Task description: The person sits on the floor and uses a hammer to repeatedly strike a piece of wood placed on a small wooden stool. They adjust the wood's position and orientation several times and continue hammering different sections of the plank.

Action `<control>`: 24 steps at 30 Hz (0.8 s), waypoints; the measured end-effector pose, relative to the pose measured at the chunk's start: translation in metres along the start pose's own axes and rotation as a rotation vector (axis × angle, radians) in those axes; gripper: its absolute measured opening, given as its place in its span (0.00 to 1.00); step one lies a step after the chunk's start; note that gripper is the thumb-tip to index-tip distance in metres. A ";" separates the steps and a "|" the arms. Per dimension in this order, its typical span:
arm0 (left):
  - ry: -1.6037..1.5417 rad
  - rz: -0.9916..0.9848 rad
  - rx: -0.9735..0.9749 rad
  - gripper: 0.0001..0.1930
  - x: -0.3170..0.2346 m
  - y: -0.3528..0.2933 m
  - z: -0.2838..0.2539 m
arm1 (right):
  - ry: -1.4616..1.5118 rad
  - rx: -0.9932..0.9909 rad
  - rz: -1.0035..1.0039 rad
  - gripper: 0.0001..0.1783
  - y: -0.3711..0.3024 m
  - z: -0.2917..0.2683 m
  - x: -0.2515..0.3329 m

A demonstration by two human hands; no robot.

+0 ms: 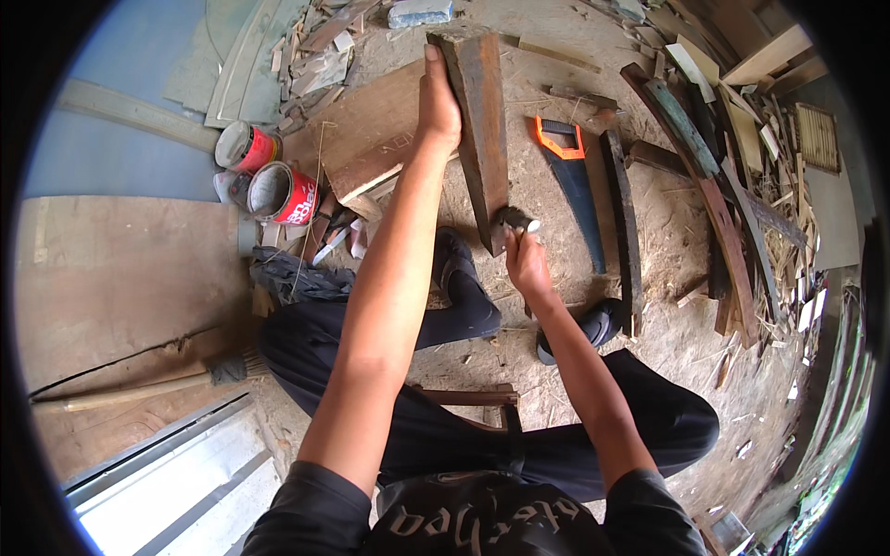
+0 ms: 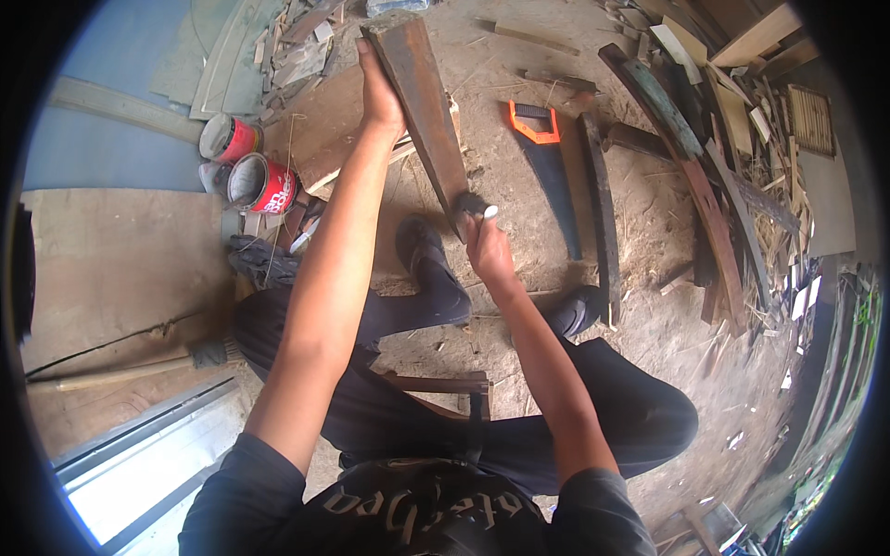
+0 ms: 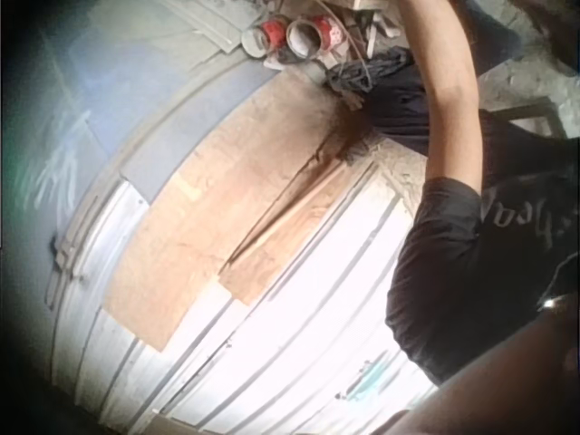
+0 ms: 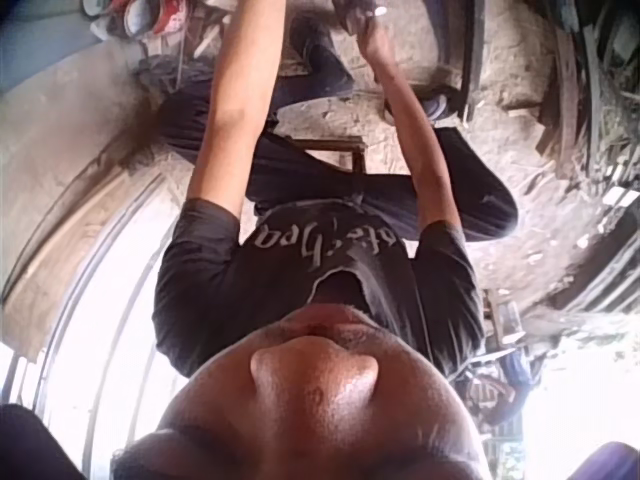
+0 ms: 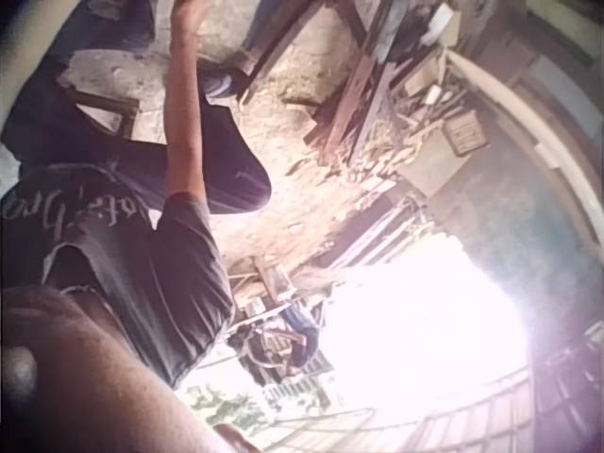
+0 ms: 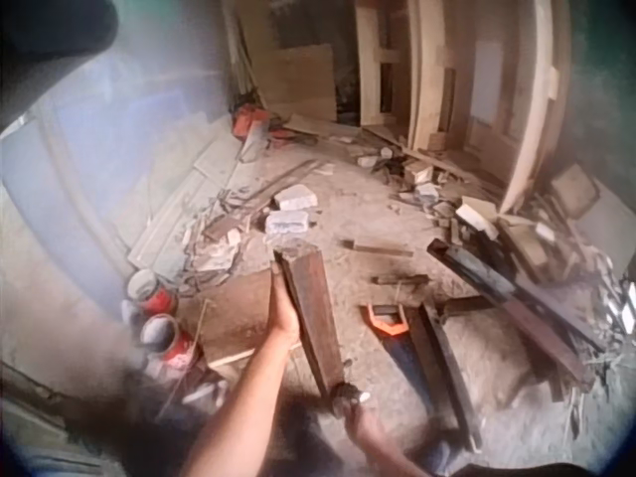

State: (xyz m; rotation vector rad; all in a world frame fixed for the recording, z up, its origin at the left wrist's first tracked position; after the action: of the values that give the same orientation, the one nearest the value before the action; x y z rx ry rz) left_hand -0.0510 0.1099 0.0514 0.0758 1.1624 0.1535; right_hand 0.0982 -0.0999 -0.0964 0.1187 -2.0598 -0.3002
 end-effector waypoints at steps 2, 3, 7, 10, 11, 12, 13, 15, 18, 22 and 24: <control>0.025 -0.012 0.057 0.46 0.002 0.001 -0.002 | -0.036 -0.014 -0.013 0.07 -0.008 0.007 -0.007; 0.037 -0.022 0.087 0.46 0.005 0.001 -0.002 | -0.035 -0.032 -0.001 0.06 -0.012 0.010 -0.010; 0.004 -0.031 0.131 0.45 0.008 0.006 0.011 | -0.090 -0.111 -0.040 0.05 -0.022 0.023 -0.030; 0.047 -0.011 0.132 0.45 0.006 0.000 0.022 | -0.207 -0.249 -0.189 0.05 -0.024 0.024 -0.026; 0.048 -0.002 0.134 0.45 0.008 0.001 0.022 | -0.218 -0.252 -0.164 0.06 -0.026 0.027 -0.026; 0.048 0.006 0.135 0.45 0.009 0.001 0.021 | -0.230 -0.256 -0.140 0.07 -0.027 0.030 -0.026; 0.031 -0.012 0.173 0.45 0.013 0.004 0.018 | -0.242 -0.258 -0.115 0.07 -0.029 0.033 -0.026; 0.005 -0.030 0.214 0.45 0.020 0.014 0.005 | -0.241 -0.233 -0.018 0.10 -0.029 0.042 -0.033; -0.004 -0.004 0.171 0.46 0.018 0.024 -0.007 | -0.265 -0.308 -0.079 0.11 -0.023 0.047 -0.039; -0.052 -0.012 0.007 0.46 0.025 0.038 -0.018 | -0.172 -0.294 -0.072 0.13 -0.021 0.060 -0.061; -0.023 -0.062 0.075 0.47 0.025 0.046 -0.028 | -0.156 -0.352 -0.072 0.14 -0.018 0.069 -0.061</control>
State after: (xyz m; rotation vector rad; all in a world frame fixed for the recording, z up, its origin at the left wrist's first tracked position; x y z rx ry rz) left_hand -0.0705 0.1590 0.0239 0.1078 1.1467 0.0542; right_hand 0.0668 -0.0932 -0.1851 -0.0479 -2.1247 -0.7307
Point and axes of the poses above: each hand's wrist, its own y-axis towards the middle knuckle, its own z-axis out of the palm, x = y × z, the point moved 4 cm from there along y, towards the middle knuckle, and after that the axes turned 3 degrees about -z, right-handed, at the moved point
